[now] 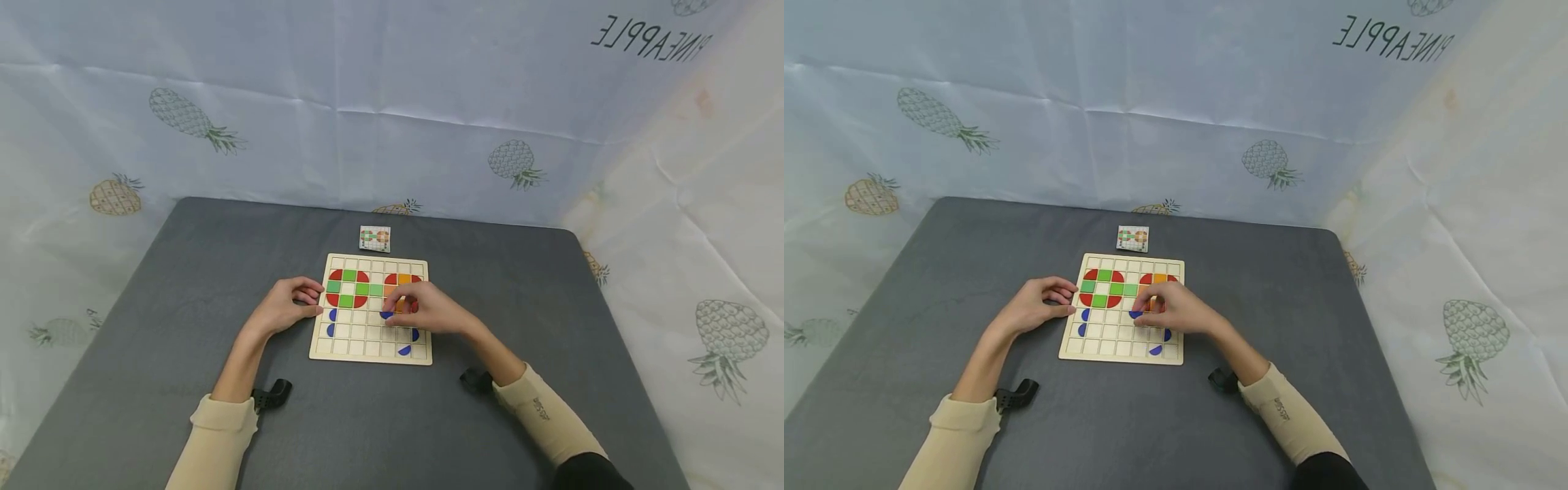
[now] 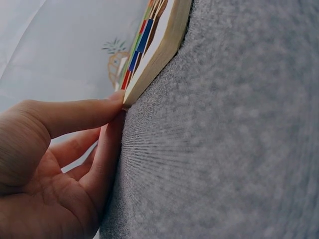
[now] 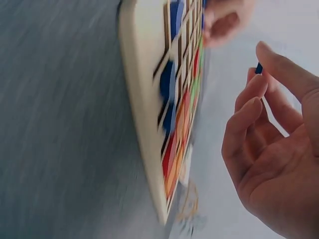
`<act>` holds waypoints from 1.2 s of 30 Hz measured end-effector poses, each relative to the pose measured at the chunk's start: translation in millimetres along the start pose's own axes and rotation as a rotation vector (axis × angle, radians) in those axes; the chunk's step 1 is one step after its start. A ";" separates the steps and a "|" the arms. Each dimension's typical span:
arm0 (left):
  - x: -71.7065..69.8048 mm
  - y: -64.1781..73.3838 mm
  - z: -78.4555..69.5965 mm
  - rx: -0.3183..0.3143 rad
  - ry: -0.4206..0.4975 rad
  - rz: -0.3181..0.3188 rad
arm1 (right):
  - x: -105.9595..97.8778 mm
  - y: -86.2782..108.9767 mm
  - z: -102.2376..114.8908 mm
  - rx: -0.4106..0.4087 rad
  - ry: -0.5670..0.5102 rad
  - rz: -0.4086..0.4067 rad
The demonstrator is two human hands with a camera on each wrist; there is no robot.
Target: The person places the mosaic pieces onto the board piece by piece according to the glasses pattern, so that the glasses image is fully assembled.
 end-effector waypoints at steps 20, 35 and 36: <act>1.1 0.4 -0.5 0.011 -0.002 -0.002 | 81.4 -51.3 21.2 0.093 0.204 0.247; 2.5 -0.6 -1.3 0.026 0.002 0.004 | 80.0 -56.5 27.4 0.050 0.290 0.185; 2.4 -0.6 -1.4 0.026 0.000 0.003 | 79.6 -56.4 27.7 0.047 0.285 0.181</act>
Point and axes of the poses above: each hand's wrist, its own y-axis away from the middle knuckle, its own x-axis out of the palm, z = x × y, the point moved 6 cm from there along -y, towards the middle knuckle, and after that the axes turned 15 degrees about -x, right-handed, at the moved point
